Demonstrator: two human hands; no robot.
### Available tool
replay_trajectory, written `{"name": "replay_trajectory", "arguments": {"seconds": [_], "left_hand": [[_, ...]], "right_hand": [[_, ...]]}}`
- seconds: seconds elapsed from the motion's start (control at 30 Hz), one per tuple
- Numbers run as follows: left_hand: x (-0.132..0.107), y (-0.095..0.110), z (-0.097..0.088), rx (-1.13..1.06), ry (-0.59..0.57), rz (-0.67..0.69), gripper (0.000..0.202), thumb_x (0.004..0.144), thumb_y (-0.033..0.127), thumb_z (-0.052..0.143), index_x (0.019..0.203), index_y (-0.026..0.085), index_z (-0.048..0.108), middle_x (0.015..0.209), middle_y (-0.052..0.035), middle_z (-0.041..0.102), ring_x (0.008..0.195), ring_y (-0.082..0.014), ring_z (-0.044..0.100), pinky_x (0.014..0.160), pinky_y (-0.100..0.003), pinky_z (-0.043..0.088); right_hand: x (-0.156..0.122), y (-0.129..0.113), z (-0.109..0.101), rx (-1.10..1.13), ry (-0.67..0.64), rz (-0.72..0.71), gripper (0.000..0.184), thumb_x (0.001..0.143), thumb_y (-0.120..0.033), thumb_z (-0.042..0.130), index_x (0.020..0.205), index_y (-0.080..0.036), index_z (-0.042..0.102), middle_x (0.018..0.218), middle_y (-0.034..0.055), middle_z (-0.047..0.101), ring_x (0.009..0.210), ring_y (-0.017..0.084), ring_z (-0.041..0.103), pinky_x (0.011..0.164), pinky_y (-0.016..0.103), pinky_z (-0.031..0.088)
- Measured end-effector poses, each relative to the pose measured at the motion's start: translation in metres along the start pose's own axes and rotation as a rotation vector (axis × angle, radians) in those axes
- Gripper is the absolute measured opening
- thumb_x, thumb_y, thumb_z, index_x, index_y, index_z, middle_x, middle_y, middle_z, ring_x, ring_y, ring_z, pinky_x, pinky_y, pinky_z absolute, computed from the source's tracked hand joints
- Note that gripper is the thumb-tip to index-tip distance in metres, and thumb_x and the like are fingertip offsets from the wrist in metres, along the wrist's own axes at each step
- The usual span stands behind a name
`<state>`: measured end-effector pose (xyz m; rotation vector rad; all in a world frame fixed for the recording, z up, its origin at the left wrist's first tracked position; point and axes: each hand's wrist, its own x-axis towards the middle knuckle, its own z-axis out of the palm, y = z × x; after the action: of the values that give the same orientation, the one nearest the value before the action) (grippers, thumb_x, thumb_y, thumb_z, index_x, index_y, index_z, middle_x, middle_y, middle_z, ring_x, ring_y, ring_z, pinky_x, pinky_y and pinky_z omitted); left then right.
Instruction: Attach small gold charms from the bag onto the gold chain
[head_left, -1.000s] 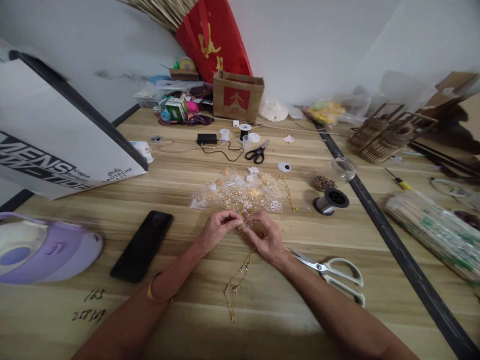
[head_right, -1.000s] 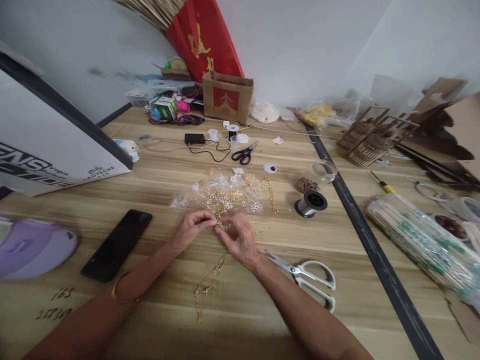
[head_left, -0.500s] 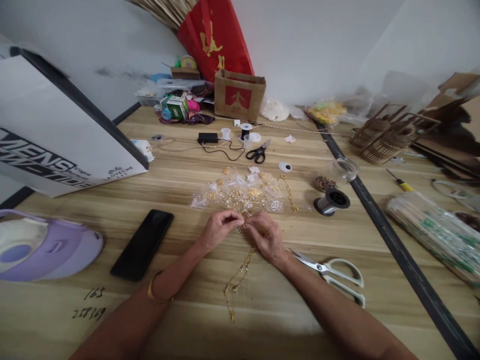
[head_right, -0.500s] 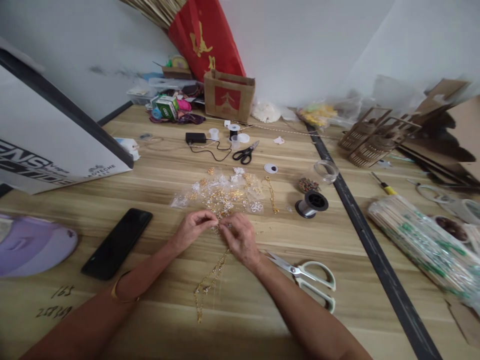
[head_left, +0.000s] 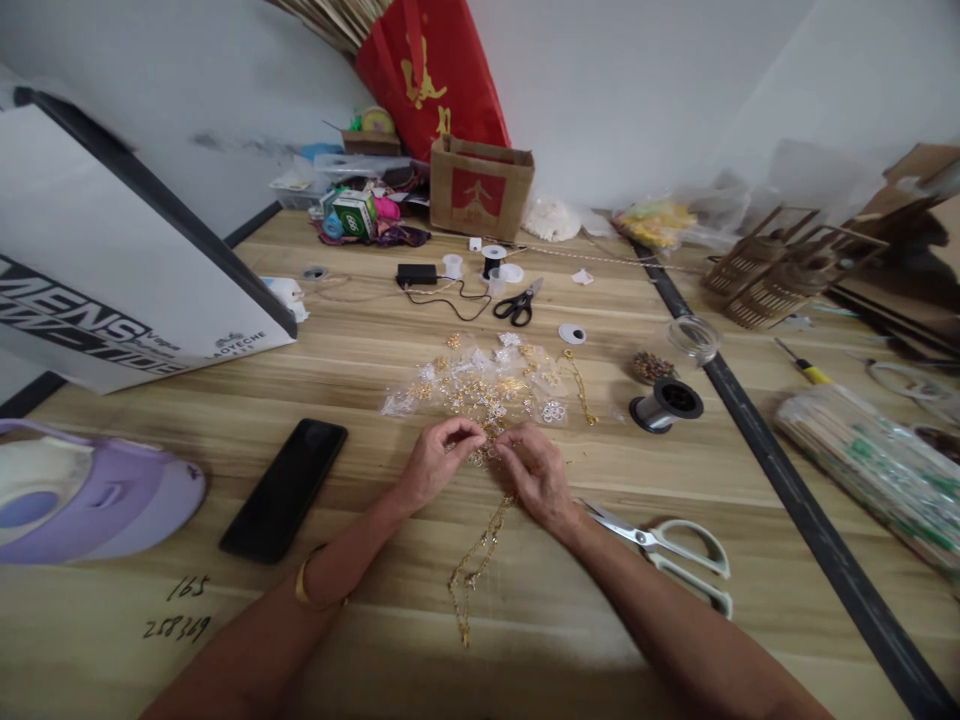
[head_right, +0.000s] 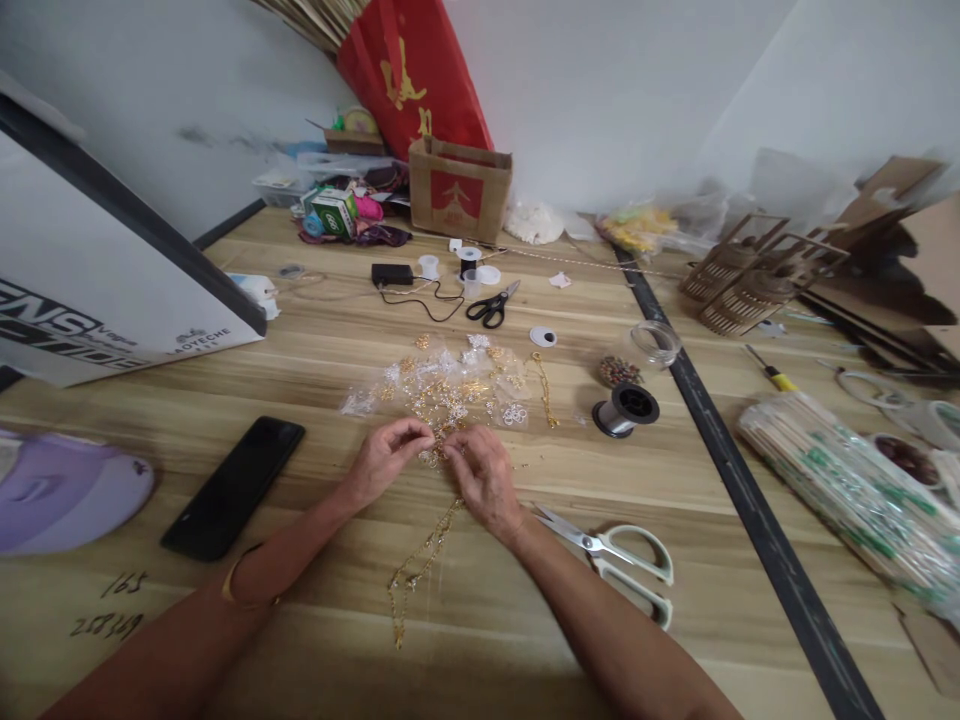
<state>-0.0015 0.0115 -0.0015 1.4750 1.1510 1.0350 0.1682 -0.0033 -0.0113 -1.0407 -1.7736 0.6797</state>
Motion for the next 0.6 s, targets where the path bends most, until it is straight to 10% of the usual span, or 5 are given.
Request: {"name": "replay_trajectory", "arguments": {"seconds": [0.6], "left_hand": [[0.0030,-0.0050,0.0035,0.556,-0.128,0.417,0.010,0.081,0.013,0.059,0.079,0.017,0.068,0.077,-0.0046,0.065,0.077,-0.0169,0.057,0.075,-0.031,0.045]], "right_hand": [[0.0064,0.0102,-0.0001,0.180,0.260,0.229,0.013,0.085,-0.027,0.052,0.077,-0.018,0.055,0.073,0.0005,0.054,0.072,0.015,0.051,0.069,0.027,0.040]]}}
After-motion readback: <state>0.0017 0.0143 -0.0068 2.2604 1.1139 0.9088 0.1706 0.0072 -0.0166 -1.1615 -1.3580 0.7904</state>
